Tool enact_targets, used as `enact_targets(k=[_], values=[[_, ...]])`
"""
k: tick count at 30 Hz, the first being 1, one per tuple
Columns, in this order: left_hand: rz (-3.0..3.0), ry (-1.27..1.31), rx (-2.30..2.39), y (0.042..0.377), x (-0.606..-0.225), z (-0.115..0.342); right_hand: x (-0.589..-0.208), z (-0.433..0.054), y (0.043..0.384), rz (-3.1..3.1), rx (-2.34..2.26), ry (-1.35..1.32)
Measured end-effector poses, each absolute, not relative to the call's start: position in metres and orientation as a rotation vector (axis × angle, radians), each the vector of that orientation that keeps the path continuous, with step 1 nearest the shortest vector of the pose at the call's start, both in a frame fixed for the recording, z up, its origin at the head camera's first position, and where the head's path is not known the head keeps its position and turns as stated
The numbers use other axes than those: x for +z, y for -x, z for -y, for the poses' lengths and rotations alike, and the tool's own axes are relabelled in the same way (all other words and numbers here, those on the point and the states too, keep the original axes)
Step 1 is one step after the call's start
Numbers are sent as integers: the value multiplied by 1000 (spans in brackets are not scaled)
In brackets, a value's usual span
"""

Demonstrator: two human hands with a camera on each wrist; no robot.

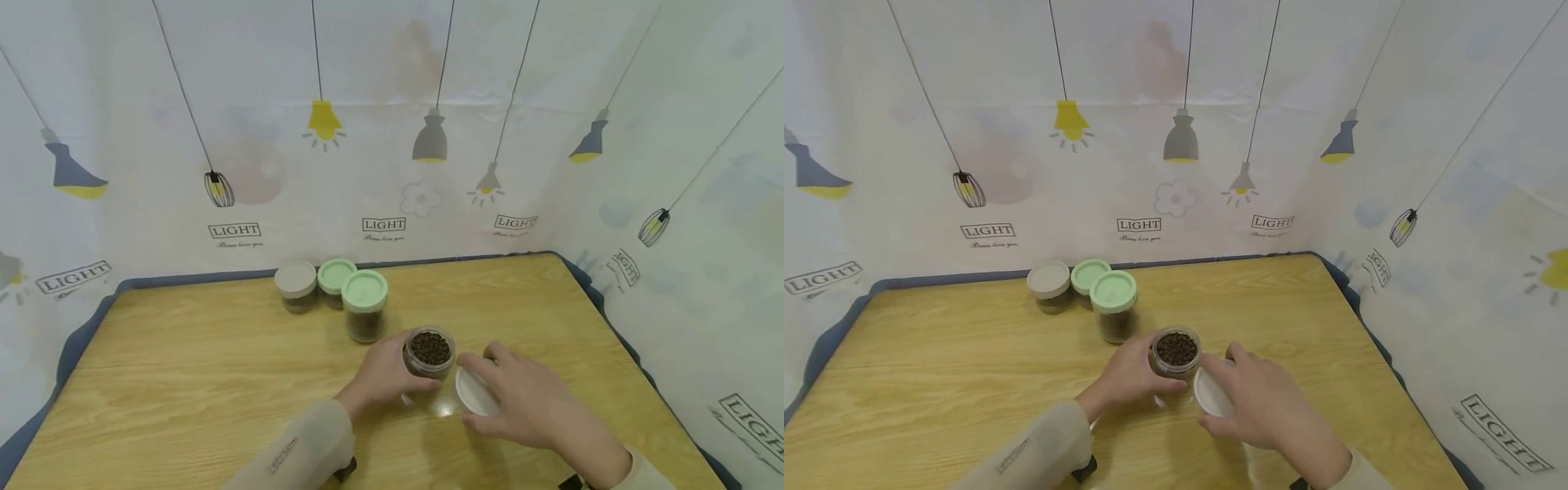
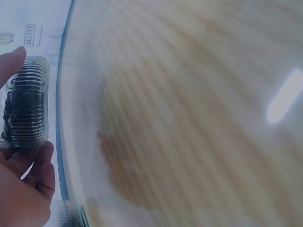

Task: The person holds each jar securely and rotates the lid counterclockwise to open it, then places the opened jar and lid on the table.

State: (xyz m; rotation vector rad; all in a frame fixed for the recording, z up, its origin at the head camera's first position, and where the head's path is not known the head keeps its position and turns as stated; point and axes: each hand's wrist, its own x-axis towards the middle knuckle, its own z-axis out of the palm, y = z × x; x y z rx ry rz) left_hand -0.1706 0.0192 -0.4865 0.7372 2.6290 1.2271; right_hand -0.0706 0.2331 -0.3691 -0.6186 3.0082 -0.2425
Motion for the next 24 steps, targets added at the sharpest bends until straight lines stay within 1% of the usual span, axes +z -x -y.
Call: enact_targets(k=[8,17,24], values=[[-2677,-737,1161,185,-483,-47,-370,-245,68,-3000,-215,557],[-2663,-732,1138,189,-484,-75,-375,-253,64,-2988,-237,569],[-2638,-656,1132,192,-484,-91,-379,-258,62,-2969,-270,540]])
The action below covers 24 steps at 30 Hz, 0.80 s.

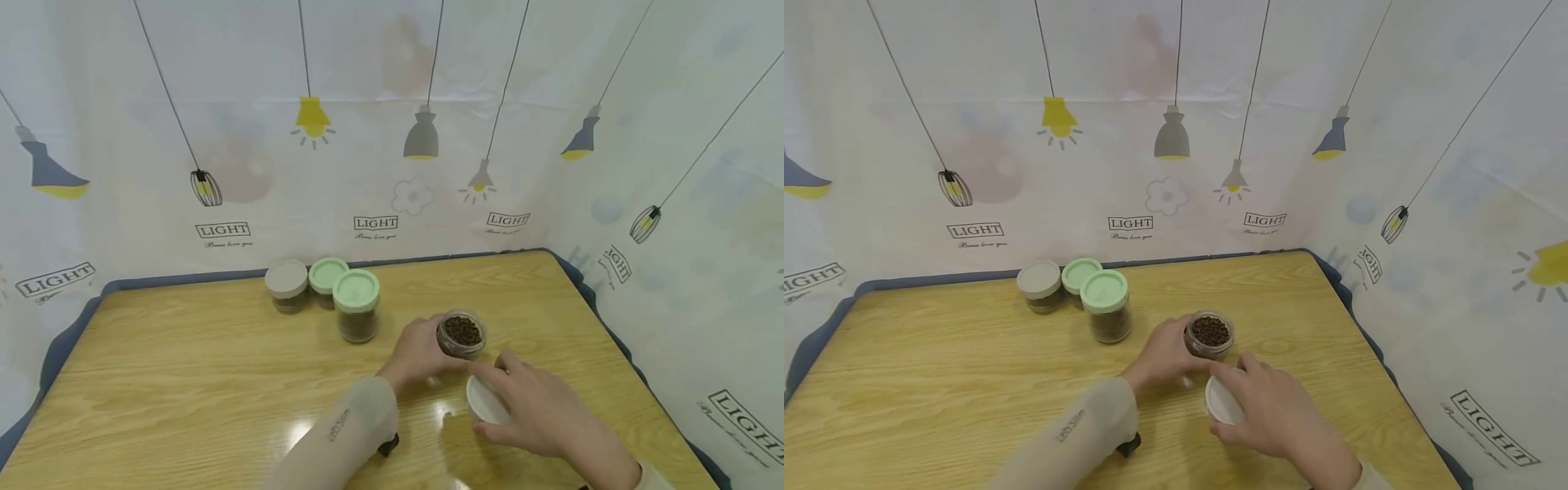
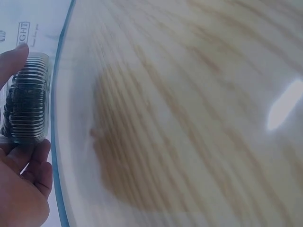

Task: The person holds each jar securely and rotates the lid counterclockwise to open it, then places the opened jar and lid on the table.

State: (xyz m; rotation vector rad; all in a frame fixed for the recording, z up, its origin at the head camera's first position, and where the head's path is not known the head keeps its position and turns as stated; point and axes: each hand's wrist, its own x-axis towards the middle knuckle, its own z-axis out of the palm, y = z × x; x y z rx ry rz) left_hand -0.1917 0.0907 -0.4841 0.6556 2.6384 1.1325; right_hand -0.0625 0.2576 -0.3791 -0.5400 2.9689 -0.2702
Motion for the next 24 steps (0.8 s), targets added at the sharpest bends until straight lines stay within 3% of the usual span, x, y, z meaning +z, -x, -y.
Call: enact_targets(k=[24], values=[[-2684,-581,1028,195,-497,-107,-393,-262,65,-2945,-274,489]])
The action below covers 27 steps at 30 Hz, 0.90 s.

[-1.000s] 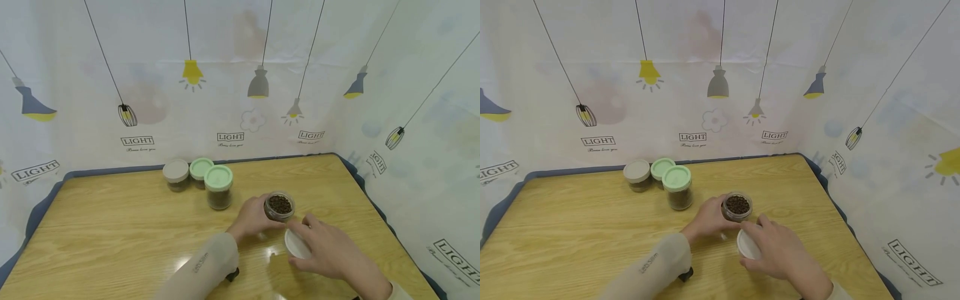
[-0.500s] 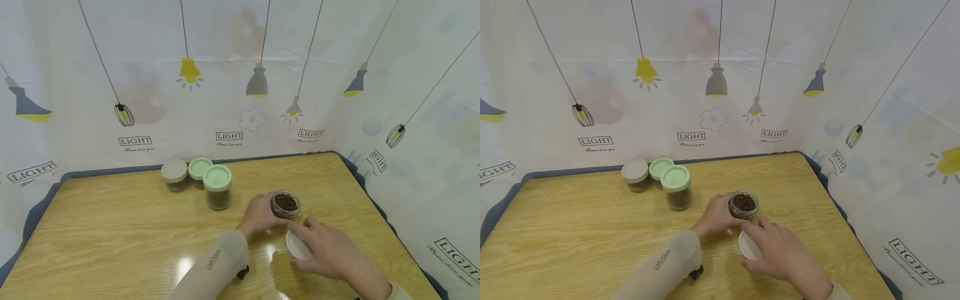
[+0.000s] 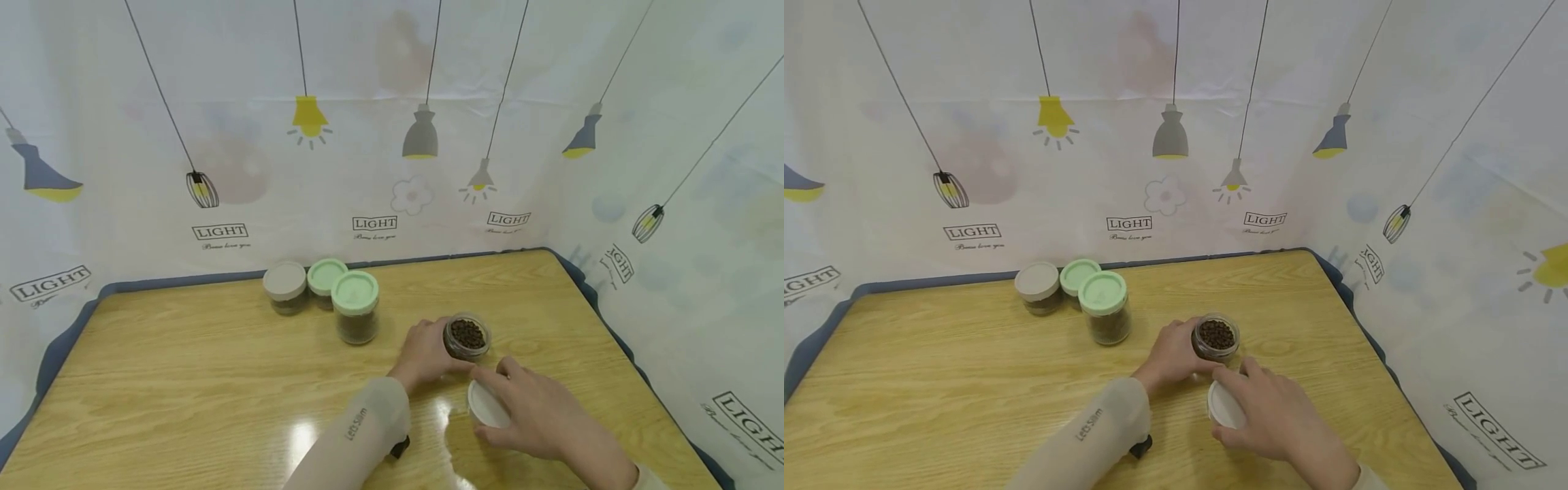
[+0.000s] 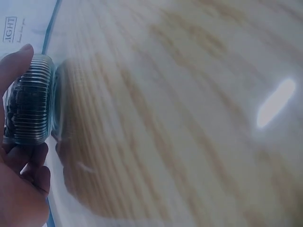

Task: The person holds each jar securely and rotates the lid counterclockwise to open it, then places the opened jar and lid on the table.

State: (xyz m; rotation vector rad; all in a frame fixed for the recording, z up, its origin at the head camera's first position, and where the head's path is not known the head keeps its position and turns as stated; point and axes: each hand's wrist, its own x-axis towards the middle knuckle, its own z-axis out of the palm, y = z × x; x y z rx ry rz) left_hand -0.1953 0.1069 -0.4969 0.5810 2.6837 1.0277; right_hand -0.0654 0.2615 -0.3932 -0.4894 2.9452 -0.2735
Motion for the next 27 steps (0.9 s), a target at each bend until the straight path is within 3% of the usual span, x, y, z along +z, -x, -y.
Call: enact_targets(k=[27], values=[[-2631,-618,1025,197,-498,-94,-400,-263,68,-2914,-325,406]])
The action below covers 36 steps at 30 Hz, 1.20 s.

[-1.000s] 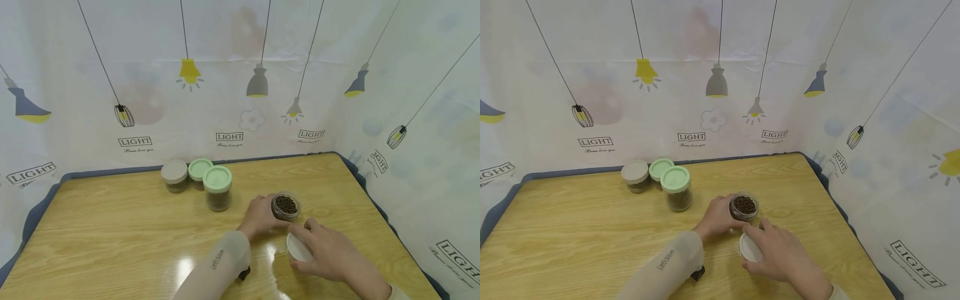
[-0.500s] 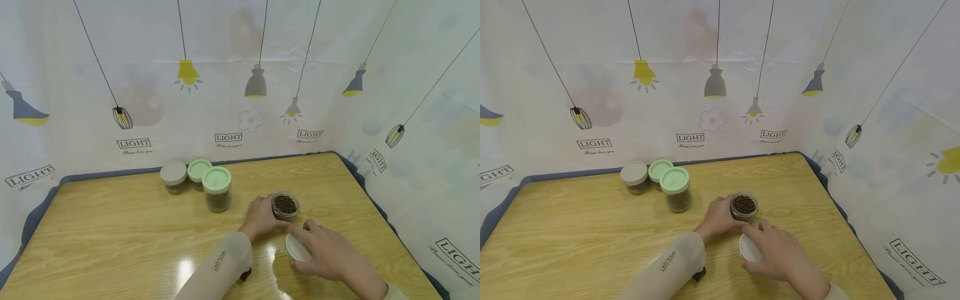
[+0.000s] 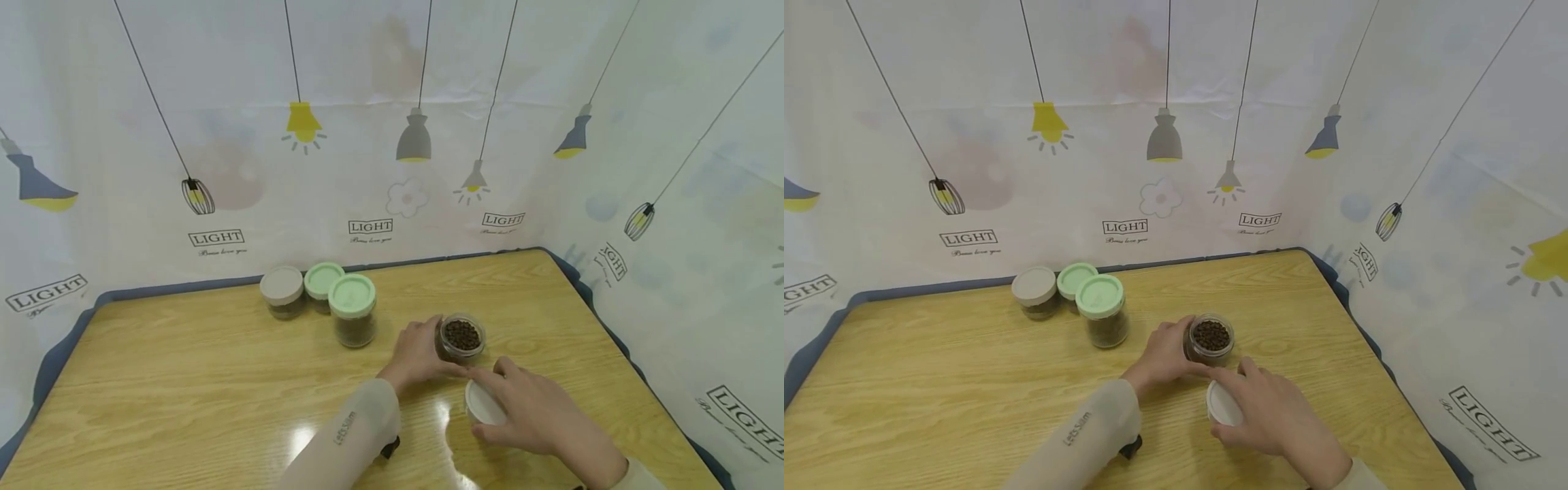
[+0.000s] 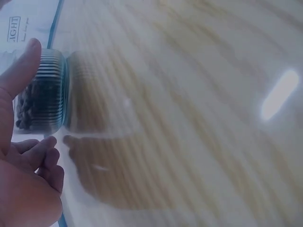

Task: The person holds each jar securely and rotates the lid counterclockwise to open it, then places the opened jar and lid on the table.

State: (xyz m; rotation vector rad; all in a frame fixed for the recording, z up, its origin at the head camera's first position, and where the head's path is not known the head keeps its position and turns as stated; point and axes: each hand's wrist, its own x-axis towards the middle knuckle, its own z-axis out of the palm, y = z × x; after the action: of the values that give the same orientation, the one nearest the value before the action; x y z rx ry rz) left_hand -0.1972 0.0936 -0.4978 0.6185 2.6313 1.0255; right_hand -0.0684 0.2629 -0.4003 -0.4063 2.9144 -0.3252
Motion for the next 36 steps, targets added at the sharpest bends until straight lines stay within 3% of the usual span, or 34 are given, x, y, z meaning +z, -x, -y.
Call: enact_targets(k=[22,36], values=[[-2582,-829,937,155,-477,-2,-409,-260,77,-2920,-329,377],[-2557,-844,1026,145,-481,37,-420,-263,82,-2917,-436,422]])
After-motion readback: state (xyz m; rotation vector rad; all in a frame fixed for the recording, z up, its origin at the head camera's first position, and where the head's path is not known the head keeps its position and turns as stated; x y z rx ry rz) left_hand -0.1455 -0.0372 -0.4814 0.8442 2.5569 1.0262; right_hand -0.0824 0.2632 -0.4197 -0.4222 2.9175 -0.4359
